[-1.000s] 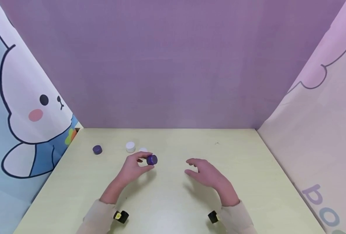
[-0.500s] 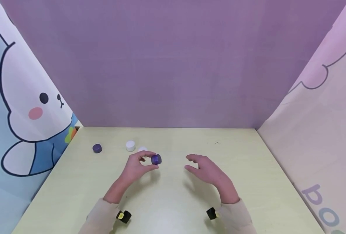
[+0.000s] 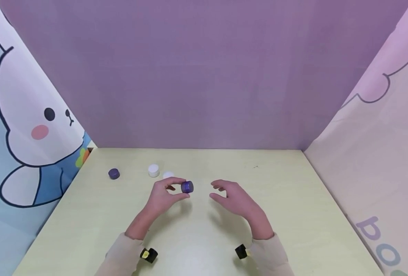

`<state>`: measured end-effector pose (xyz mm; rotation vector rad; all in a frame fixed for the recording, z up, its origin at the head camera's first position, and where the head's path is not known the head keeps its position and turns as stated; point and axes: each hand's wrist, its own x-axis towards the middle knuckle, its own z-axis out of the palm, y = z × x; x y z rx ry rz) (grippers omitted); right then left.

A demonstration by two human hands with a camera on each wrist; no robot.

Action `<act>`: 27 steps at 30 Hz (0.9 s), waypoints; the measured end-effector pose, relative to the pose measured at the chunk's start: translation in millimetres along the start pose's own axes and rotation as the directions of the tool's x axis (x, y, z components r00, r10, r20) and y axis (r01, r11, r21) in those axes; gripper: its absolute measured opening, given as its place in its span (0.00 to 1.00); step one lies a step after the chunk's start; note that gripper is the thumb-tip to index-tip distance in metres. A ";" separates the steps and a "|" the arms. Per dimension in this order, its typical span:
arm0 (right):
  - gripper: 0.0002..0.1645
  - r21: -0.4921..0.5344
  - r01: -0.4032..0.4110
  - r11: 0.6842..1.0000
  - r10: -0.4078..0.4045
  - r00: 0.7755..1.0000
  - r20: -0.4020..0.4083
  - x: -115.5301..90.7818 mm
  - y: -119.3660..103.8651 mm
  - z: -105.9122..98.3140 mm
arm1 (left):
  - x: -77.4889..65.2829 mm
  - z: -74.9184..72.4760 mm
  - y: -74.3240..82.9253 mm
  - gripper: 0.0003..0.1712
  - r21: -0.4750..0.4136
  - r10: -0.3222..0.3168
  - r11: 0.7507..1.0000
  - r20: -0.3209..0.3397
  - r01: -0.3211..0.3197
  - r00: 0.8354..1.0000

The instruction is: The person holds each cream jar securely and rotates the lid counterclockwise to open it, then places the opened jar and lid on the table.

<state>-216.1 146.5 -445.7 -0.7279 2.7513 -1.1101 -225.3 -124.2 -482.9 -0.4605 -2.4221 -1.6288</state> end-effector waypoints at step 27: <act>0.25 -0.033 0.052 0.998 -0.050 0.997 0.057 13.5 -13.7 8.5 | -0.5 6.6 -1.6 0.26 0.031 0.053 0.998 0.060 -0.055 0.997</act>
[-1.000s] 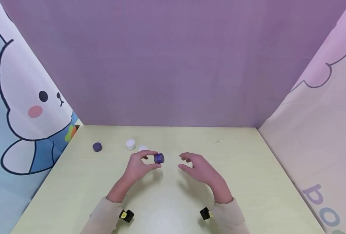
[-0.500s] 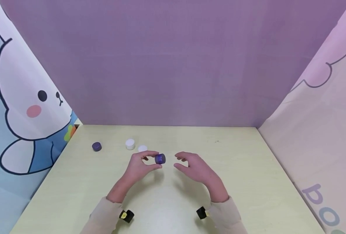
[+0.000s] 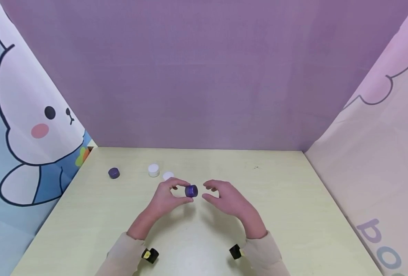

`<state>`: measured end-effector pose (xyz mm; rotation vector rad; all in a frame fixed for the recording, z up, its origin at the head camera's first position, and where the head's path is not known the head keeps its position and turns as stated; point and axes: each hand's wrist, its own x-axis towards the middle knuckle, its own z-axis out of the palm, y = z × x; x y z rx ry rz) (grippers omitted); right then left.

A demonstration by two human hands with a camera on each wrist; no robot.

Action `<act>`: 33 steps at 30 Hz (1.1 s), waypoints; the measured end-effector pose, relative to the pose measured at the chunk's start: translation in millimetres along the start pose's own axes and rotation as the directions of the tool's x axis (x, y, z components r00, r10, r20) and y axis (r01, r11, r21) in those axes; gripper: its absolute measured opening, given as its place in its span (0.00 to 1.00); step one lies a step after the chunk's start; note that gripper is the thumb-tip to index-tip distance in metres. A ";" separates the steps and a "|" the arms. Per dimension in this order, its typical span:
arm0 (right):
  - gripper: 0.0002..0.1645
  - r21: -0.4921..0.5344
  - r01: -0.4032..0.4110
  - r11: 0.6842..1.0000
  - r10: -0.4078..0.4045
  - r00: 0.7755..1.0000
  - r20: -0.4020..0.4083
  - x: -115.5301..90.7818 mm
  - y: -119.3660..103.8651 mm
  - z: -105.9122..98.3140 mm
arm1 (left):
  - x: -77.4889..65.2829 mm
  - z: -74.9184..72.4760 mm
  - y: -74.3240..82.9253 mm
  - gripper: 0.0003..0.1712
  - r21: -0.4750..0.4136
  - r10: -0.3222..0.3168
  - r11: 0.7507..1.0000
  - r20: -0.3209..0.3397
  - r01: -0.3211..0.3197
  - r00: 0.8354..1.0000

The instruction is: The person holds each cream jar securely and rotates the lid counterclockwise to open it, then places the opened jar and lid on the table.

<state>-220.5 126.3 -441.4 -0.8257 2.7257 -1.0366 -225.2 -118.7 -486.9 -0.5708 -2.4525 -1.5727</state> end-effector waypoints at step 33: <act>0.17 0.040 0.057 0.998 -0.054 0.996 -0.072 16.0 -5.3 14.7 | 2.2 13.7 0.6 0.26 -0.068 0.045 0.997 -0.019 -0.046 0.999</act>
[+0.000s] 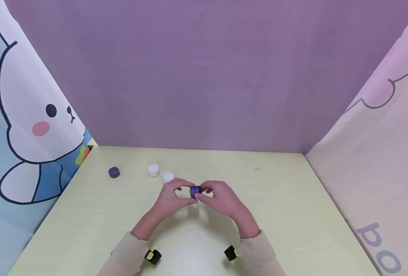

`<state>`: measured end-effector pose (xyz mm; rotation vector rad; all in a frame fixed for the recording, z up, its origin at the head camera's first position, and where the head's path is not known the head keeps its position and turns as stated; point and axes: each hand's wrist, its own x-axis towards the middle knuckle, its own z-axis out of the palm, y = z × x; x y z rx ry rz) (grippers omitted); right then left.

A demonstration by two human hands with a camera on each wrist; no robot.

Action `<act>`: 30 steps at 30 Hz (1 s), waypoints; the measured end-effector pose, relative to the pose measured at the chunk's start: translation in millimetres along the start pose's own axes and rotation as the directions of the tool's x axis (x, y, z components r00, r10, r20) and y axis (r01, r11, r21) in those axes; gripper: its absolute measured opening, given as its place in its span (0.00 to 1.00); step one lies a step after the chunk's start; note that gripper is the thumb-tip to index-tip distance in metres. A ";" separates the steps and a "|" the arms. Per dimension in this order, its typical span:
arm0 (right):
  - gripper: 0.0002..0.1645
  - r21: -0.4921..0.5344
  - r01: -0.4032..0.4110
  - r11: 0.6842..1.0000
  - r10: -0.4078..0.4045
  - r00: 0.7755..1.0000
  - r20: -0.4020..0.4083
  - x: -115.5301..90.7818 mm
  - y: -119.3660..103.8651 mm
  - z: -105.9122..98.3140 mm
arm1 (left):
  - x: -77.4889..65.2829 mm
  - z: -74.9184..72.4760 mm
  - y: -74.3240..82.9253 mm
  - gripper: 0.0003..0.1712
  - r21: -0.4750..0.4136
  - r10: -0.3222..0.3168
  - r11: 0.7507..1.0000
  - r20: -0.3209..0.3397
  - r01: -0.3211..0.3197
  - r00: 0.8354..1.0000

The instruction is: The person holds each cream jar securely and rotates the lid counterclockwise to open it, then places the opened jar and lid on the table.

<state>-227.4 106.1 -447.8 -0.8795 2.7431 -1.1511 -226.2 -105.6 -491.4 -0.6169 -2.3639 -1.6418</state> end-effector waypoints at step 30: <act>0.15 0.015 0.002 1.000 -0.002 1.000 0.010 -5.2 3.7 4.1 | -2.4 -9.5 2.1 0.22 0.389 0.100 0.910 0.123 -0.141 0.987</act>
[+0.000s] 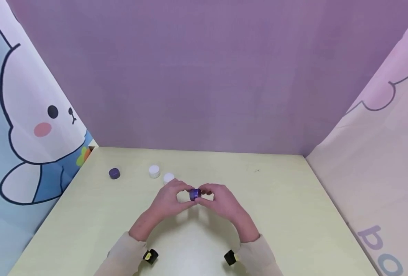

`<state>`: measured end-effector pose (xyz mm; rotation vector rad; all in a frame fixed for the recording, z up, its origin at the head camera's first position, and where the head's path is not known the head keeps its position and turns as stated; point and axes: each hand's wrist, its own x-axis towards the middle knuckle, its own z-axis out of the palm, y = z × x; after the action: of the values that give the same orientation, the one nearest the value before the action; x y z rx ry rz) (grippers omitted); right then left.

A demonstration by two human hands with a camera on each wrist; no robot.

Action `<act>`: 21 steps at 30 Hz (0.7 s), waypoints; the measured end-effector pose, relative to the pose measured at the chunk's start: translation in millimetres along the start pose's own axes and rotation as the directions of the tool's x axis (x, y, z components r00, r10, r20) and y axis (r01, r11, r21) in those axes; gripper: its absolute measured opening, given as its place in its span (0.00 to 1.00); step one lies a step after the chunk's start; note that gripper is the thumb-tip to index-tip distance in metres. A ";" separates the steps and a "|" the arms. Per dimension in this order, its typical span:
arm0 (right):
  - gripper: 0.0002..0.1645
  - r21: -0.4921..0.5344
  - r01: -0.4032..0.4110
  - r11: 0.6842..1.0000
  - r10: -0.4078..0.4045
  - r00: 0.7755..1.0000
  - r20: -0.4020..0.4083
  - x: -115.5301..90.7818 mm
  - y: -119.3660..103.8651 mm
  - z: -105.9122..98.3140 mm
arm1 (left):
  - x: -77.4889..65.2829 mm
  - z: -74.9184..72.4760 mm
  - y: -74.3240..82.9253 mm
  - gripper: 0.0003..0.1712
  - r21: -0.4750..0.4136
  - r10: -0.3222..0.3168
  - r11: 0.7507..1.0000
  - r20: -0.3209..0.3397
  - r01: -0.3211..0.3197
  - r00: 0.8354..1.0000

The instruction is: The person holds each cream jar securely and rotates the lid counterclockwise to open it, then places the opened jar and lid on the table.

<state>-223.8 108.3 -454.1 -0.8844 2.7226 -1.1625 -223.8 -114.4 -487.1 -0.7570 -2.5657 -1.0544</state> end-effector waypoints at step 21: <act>0.08 0.022 -0.012 1.000 0.011 0.999 0.034 5.3 0.1 5.6 | 4.1 -0.2 2.3 0.20 0.195 0.170 0.968 -0.059 -0.156 0.984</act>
<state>-226.8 101.9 -457.3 -0.8762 2.6786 -1.1626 -225.8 -111.6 -483.9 -0.8440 -2.4481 -0.7613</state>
